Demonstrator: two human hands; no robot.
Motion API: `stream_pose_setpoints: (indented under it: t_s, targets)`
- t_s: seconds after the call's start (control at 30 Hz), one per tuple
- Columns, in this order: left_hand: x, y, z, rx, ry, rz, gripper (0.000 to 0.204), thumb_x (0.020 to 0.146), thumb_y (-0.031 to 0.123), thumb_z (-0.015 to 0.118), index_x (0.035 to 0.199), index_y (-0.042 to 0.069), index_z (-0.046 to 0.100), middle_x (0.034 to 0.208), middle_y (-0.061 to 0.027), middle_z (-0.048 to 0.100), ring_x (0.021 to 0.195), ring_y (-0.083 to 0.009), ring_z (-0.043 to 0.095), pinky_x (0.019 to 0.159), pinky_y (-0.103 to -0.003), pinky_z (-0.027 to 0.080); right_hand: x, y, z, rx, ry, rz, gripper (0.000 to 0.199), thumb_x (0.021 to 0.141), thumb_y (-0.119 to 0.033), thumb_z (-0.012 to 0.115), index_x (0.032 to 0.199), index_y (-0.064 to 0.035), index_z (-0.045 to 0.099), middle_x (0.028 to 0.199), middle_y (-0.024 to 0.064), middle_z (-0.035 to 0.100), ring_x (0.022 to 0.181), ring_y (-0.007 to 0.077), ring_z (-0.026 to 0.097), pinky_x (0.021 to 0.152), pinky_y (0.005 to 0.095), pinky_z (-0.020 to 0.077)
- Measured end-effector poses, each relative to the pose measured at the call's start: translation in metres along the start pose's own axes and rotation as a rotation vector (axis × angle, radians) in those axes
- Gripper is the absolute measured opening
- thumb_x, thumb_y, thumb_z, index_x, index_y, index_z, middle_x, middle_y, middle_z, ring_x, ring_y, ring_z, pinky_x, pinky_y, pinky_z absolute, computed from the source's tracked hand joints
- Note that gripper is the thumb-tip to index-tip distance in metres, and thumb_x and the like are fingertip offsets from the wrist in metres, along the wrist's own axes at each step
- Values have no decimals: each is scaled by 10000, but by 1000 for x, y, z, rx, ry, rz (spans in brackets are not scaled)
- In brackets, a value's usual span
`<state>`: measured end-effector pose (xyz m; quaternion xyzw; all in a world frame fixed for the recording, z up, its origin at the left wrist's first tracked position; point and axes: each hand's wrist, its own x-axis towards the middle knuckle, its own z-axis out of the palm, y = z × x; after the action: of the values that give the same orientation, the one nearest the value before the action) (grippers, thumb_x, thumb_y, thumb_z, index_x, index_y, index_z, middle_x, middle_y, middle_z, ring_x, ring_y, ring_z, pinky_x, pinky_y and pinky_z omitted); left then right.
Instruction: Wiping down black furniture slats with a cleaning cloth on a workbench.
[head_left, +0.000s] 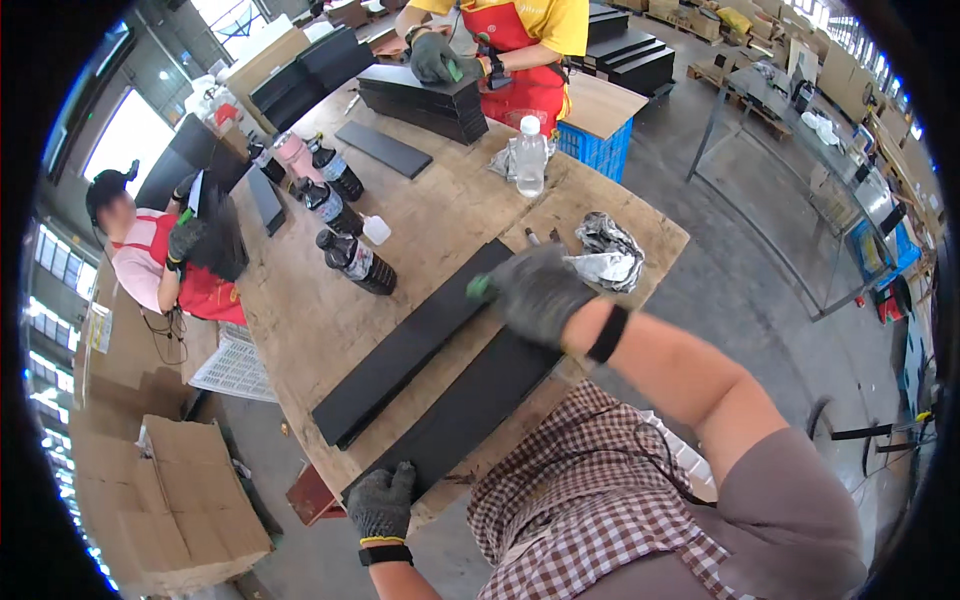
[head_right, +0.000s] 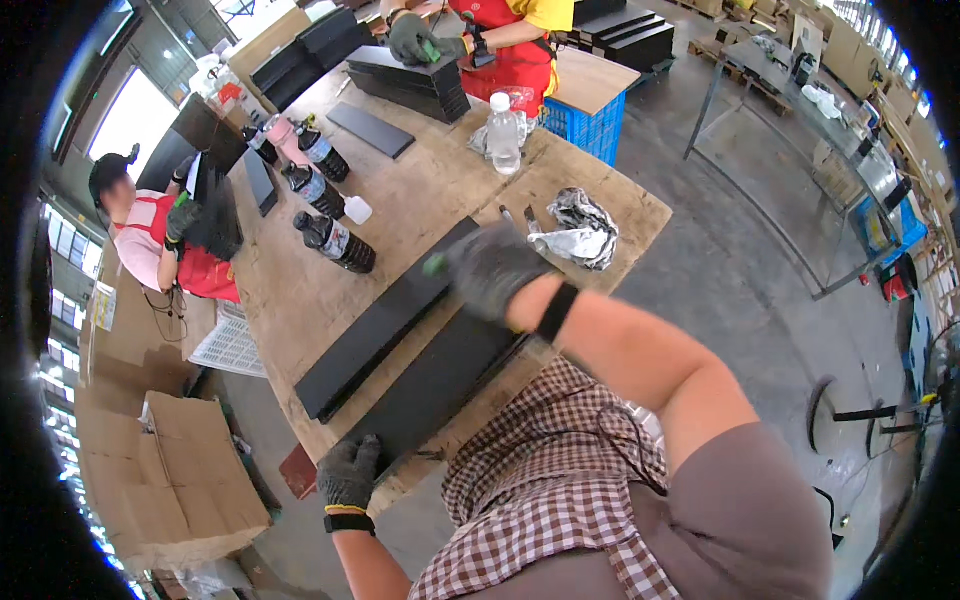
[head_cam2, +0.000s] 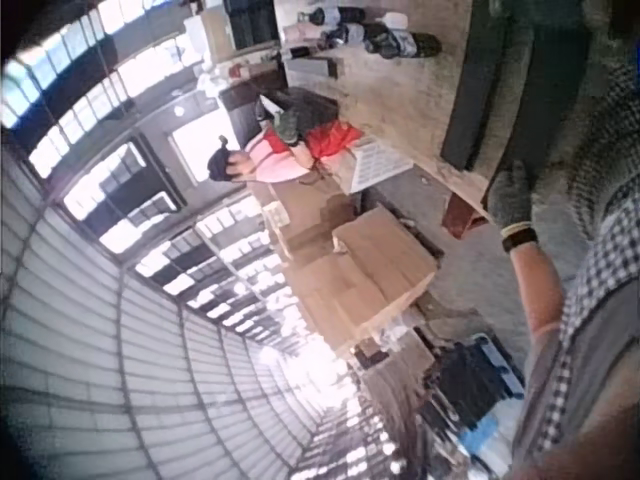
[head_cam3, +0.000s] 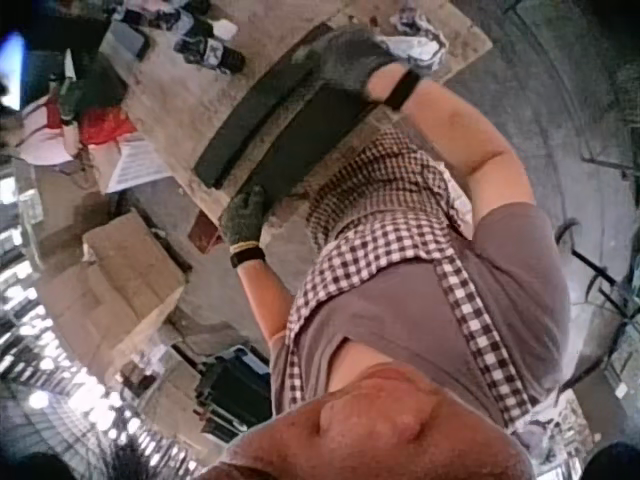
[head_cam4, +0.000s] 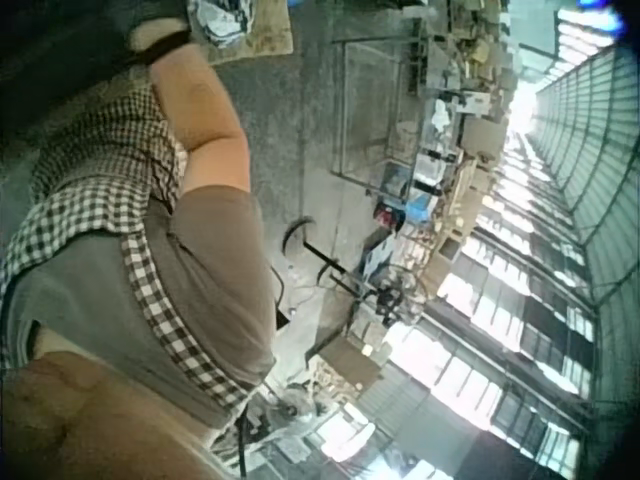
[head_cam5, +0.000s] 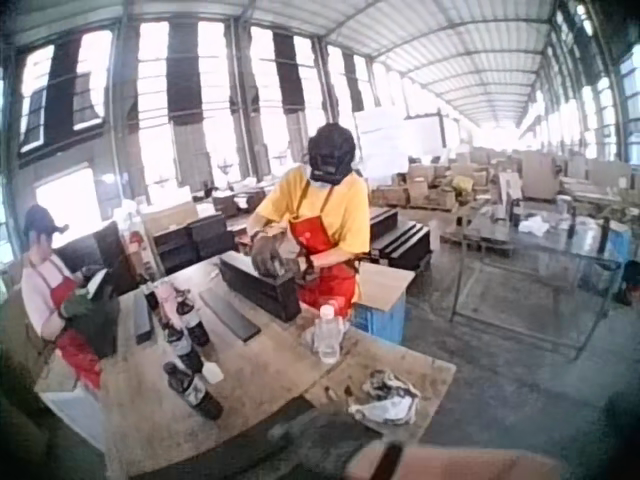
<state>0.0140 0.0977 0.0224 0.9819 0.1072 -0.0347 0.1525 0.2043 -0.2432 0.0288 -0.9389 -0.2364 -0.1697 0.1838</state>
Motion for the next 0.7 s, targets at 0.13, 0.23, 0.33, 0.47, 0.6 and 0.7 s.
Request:
stream_pose_setpoints:
  t_s: [0.13,0.23,0.33,0.47,0.6,0.7]
  targets:
    - [-17,-21,1,-392,135,-107,356,936,343,736,876,-8,739,821,-192,718,794,-342,684,771,-442,530,-19,87,-73,-228,-163,488,301,898,-381,670,949,-95,747,913,197,730,856,372,711,745,508,535]
    - [-37,-41,5,-592,576,-433,334,943,243,753,1098,-48,701,975,-160,738,896,-263,685,856,-379,541,-50,105,-76,284,-89,600,344,931,-390,674,1041,-68,724,940,166,742,844,332,705,754,471,537]
    - [-59,-123,39,-682,605,-465,500,953,266,747,1271,-89,598,1163,-163,713,1031,-258,674,939,-378,535,-66,84,-69,737,-191,610,365,933,-389,711,1057,-47,693,941,124,723,868,260,673,813,420,530]
    - [-60,-72,27,-922,173,-441,517,953,279,737,1305,-74,602,1191,-158,708,1056,-246,662,923,-380,524,-82,79,-40,733,-235,466,405,947,-418,712,1069,-33,684,980,119,713,926,235,662,864,391,520]
    - [-56,-60,23,-872,252,-496,488,955,296,734,1274,-59,634,1179,-143,713,1034,-234,659,917,-381,518,-70,51,-44,646,-256,546,411,938,-422,714,1096,-42,696,983,134,717,920,245,677,849,388,524]
    - [-58,-58,10,-911,311,-532,476,961,312,732,1253,-54,646,1174,-140,719,1020,-235,668,916,-378,519,-60,41,-58,640,-298,620,414,931,-426,703,1108,-51,699,922,122,725,861,239,686,815,387,531]
